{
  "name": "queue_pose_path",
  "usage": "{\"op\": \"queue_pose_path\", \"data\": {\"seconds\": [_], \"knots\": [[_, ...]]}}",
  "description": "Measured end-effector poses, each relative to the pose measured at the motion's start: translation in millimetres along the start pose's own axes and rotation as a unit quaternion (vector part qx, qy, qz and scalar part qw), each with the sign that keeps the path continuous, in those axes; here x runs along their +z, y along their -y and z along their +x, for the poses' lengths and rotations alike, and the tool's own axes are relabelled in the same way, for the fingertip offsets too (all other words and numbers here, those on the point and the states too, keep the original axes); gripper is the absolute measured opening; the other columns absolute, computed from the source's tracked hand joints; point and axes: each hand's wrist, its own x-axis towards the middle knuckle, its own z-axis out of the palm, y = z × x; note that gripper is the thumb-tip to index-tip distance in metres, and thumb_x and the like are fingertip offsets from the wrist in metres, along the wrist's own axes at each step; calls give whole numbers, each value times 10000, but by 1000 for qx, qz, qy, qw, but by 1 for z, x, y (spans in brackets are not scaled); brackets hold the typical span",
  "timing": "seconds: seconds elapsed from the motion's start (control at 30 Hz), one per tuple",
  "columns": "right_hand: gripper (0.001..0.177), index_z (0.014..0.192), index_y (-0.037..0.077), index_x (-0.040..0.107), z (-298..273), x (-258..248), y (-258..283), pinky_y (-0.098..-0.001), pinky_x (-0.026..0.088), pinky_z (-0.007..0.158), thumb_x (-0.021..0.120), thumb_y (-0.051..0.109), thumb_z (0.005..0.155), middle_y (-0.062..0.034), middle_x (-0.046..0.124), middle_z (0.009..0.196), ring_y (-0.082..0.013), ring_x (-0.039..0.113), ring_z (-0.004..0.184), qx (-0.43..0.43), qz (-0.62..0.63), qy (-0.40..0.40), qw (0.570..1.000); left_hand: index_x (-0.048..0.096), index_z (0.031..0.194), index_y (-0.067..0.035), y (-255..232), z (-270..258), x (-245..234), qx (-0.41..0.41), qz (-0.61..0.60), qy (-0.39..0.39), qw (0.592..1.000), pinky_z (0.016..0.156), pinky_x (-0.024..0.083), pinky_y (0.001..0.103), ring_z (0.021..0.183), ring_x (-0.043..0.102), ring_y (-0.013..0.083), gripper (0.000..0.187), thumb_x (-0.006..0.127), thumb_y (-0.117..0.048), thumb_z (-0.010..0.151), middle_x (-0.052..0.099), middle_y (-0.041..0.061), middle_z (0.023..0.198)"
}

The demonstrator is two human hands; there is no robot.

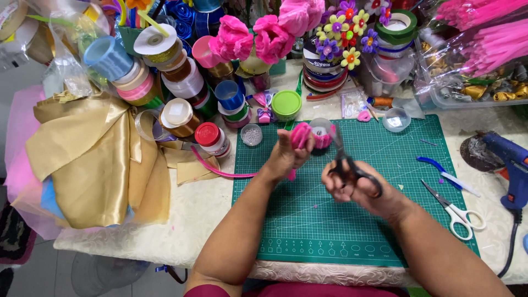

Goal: Wrapping pink ribbon around a small circular base and cutting it with scissors to create a decorative craft item.

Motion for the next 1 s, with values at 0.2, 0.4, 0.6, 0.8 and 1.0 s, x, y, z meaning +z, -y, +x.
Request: {"op": "queue_pose_path", "data": {"seconds": [0.2, 0.4, 0.6, 0.8, 1.0], "knots": [[721, 940, -44, 616, 6, 11, -7, -246, 465, 479, 770, 648, 808, -176, 633, 877, -150, 574, 657, 43, -60, 31, 997, 581, 873, -121, 5, -1, -12, 23, -6, 1, 1000, 372, 359, 157, 394, 343, 6, 1019, -4, -949, 777, 360, -80, 558], [683, 946, -29, 623, 8, 15, -1, -246, 496, 514, 718, 639, 838, -122, 613, 858, -159, 613, 721, 69, -77, 8, 995, 589, 867, -87, 3, -1, -1, 23, 27, 11, 999, 360, 350, 164, 397, 334, 9, 1028, 55, -962, 790, 392, -66, 559], [661, 937, -49, 604, 6, 8, -4, -246, 500, 485, 705, 599, 859, -169, 608, 856, -177, 611, 695, 52, -61, 0, 997, 616, 793, -82, -1, 1, 8, 48, 100, 38, 993, 391, 333, 200, 426, 347, 39, 989, 102, -924, 847, 393, -38, 535], [691, 936, -52, 598, 6, 6, -2, -250, 502, 482, 690, 629, 856, -170, 595, 849, -182, 601, 692, 53, -57, -4, 997, 617, 774, -95, -5, 1, 13, 48, 112, 40, 992, 413, 329, 212, 450, 349, 56, 961, 125, -914, 868, 398, -32, 539], [678, 933, -50, 589, 6, 7, 0, -235, 504, 486, 675, 620, 872, -170, 595, 850, -179, 605, 702, 47, -54, -1, 997, 609, 760, -99, -17, -2, 17, 51, 109, 42, 992, 445, 322, 209, 480, 352, 53, 930, 164, -907, 880, 392, -34, 532]]}}
